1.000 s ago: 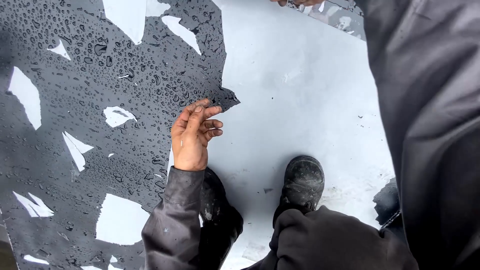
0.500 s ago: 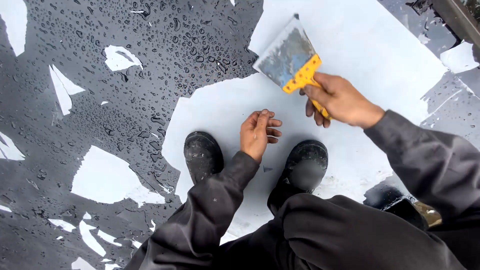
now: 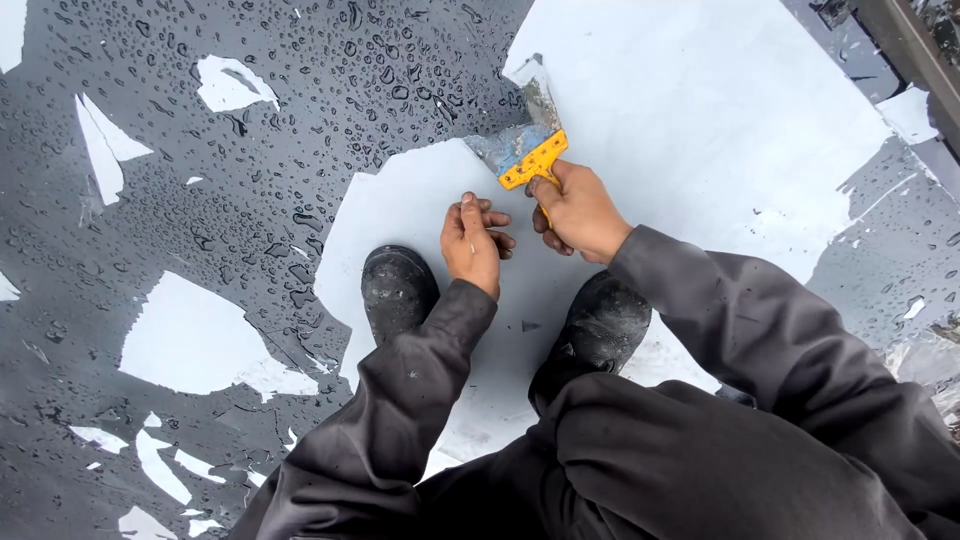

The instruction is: Scraping off remnants of a protective film from a large black surface using a handheld scraper tool.

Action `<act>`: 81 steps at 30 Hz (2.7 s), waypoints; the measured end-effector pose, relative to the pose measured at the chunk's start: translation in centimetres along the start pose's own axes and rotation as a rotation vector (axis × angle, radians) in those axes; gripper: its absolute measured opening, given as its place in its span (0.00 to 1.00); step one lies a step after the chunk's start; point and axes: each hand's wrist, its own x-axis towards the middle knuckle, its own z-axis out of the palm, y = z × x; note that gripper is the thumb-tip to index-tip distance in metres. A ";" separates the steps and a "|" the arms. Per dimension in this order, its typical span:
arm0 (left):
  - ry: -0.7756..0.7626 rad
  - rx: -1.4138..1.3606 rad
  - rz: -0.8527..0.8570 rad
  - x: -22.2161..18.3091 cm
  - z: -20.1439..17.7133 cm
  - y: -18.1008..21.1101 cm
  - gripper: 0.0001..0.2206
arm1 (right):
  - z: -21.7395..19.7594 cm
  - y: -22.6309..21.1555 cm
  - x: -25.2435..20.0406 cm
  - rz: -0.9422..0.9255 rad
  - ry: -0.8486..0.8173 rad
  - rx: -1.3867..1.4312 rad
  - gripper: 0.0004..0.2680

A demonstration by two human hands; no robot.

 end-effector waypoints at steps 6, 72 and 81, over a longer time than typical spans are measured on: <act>0.086 0.682 0.775 1.0 -1.5 7.9 0.15 | 1.6 1.8 0.8 -0.106 -0.020 0.212 0.06; -0.039 0.672 0.626 4.2 -8.0 15.3 0.10 | -2.5 -3.4 4.7 -0.137 -0.011 0.086 0.07; 0.124 1.056 0.955 6.9 -2.6 12.9 0.14 | 2.9 -2.7 5.9 -0.189 0.091 0.390 0.06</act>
